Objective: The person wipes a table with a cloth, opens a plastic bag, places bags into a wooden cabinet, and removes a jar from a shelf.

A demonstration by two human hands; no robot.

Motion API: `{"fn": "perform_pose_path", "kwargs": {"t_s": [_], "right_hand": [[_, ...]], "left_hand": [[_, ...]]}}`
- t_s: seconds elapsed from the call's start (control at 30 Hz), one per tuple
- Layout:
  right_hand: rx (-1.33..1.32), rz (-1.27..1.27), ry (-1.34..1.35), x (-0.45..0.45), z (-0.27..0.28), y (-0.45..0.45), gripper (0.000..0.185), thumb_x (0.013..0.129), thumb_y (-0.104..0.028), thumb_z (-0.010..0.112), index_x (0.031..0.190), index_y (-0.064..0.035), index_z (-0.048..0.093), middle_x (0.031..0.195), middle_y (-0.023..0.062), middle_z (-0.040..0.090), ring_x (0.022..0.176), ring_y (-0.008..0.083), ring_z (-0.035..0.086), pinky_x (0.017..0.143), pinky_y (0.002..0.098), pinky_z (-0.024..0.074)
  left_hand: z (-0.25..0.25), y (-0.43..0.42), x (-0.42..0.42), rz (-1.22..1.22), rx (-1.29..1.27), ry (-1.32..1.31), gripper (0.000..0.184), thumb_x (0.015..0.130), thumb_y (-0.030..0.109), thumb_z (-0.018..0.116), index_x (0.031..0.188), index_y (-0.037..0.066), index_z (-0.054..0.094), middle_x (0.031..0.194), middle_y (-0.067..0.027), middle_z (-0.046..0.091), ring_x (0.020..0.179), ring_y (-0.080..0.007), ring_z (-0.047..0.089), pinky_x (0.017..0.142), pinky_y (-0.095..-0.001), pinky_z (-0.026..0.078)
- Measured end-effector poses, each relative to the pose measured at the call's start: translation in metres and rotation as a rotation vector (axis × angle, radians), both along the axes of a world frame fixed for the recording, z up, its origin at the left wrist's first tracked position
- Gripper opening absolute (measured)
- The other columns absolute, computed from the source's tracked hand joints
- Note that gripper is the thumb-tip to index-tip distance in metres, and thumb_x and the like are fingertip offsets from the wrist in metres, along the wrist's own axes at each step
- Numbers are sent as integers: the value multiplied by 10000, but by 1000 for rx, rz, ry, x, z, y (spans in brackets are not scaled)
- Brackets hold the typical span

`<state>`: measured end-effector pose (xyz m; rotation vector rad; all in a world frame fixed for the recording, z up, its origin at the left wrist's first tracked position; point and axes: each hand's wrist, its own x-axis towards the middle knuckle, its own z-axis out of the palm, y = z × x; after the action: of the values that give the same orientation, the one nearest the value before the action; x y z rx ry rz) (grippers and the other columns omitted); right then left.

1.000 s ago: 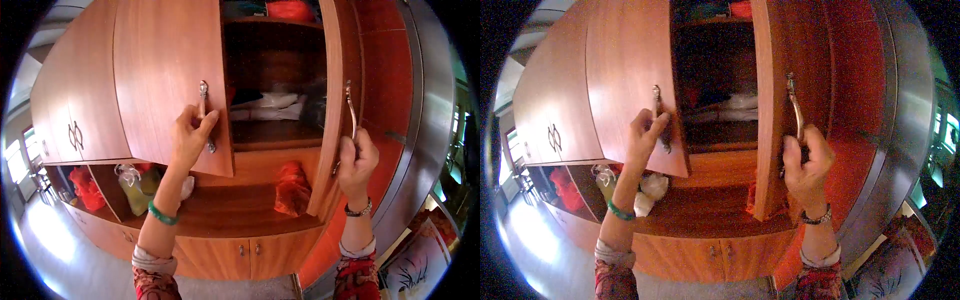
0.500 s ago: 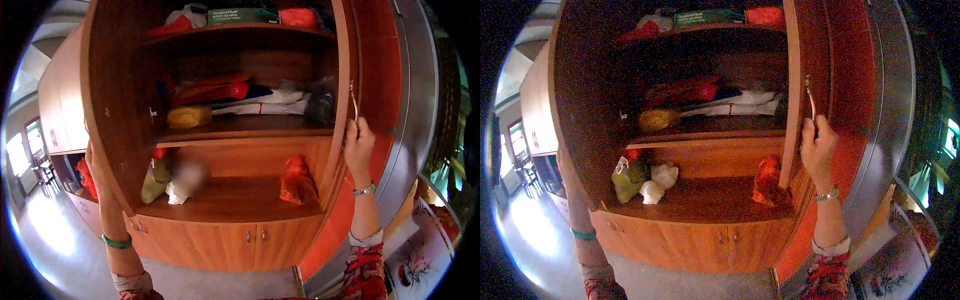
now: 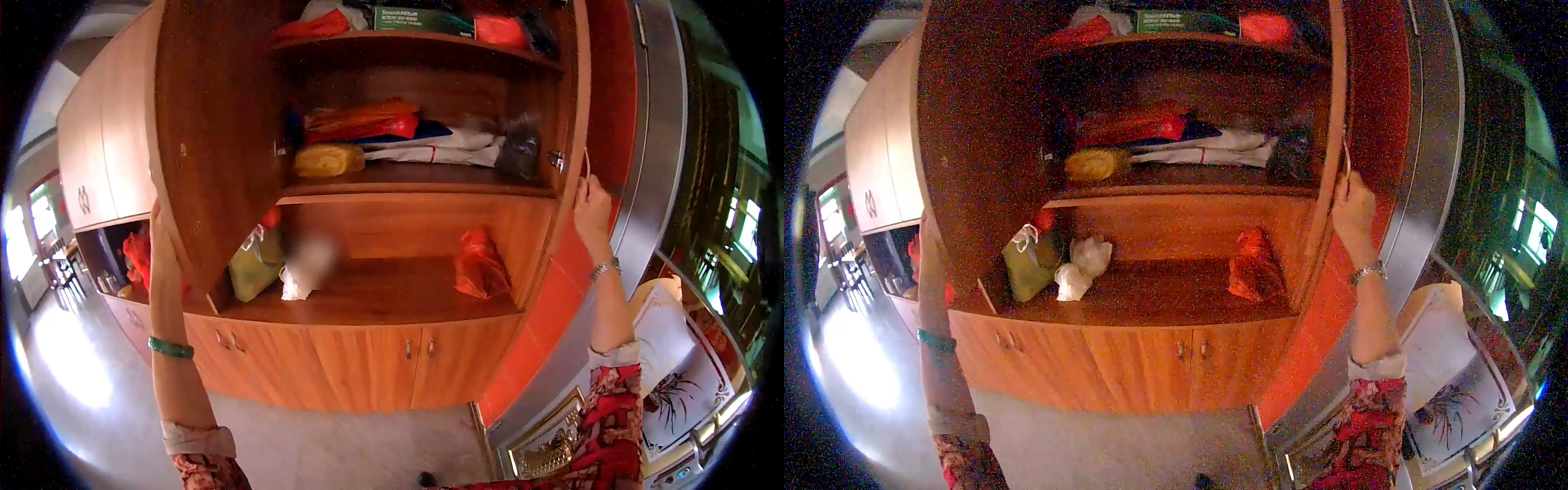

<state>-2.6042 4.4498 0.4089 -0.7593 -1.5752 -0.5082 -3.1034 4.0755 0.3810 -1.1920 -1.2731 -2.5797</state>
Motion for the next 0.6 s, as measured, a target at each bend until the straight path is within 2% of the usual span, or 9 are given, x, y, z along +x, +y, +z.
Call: {"fn": "perform_pose_path", "kwargs": {"t_s": [0.07, 0.1, 0.23, 0.3, 0.37, 0.4, 0.47, 0.5, 0.6], "right_hand": [[-66, -111, 16, 9, 0, -2, 209, 877, -177, 429, 822, 8, 510, 638, 238, 530, 605, 408, 530, 531, 464, 398], [-41, 12, 32, 13, 0, -6, 197, 883, -164, 414, 851, 7, 507, 681, 242, 538, 636, 412, 535, 548, 453, 409], [-63, 32, 55, 35, 4, -18, 213, 895, -141, 389, 907, 30, 515, 724, 253, 539, 683, 394, 548, 589, 425, 421], [-24, 32, 44, 67, -5, 19, 233, 899, -141, 382, 946, 46, 513, 746, 255, 549, 694, 394, 548, 601, 415, 425], [38, 22, 20, 81, -6, 23, 305, 914, -154, 368, 1050, 86, 497, 831, 211, 595, 731, 322, 569, 654, 372, 444], [38, 30, 19, 89, -6, 23, 305, 914, -154, 368, 1050, 86, 497, 831, 211, 595, 731, 322, 569, 654, 372, 444], [-201, 345, 85, 104, -4, 27, 298, 924, -153, 367, 1065, 68, 509, 898, 117, 606, 793, 199, 563, 703, 323, 449], [-247, 298, 106, 96, 0, 4, 266, 929, -125, 364, 1058, 43, 524, 955, 37, 574, 848, 112, 523, 745, 266, 441], [-274, 457, 145, 101, -2, 15, 257, 910, -84, 370, 1081, 41, 515, 994, 58, 578, 875, 130, 530, 773, 256, 431]], "left_hand": [[-1, 0, -3, -16, 16, 11, 377, 918, 274, 356, 1199, 37, 443, 1073, -64, 540, 875, -165, 549, 750, -269, 462], [-2, 0, -4, -23, 23, 17, 379, 918, 275, 357, 1201, 38, 440, 1077, -63, 538, 881, -164, 547, 753, -269, 461], [-4, 1, -3, -44, 46, 35, 384, 917, 277, 360, 1210, 40, 431, 1092, -62, 530, 902, -162, 539, 767, -271, 456], [-5, 3, -1, -38, 53, 43, 387, 916, 279, 362, 1214, 41, 426, 1099, -61, 526, 913, -161, 536, 774, -271, 454], [-5, 3, 2, -35, 61, 49, 389, 916, 280, 364, 1219, 42, 422, 1106, -60, 522, 923, -160, 532, 780, -272, 452], [-4, 3, 0, -39, 64, 52, 391, 916, 281, 364, 1221, 43, 420, 1110, -60, 520, 929, -159, 530, 784, -272, 451], [-4, 4, 4, -39, 68, 64, 394, 915, 282, 366, 1225, 44, 415, 1117, -59, 517, 939, -158, 526, 790, -273, 449], [-4, 4, 5, -39, 68, 66, 396, 915, 283, 367, 1227, 44, 413, 1121, -59, 515, 945, -158, 524, 794, -273, 448], [-5, 5, 7, -38, 81, 85, 401, 914, 285, 369, 1234, 46, 406, 1132, -58, 509, 961, -156, 518, 804, -274, 445]]}}
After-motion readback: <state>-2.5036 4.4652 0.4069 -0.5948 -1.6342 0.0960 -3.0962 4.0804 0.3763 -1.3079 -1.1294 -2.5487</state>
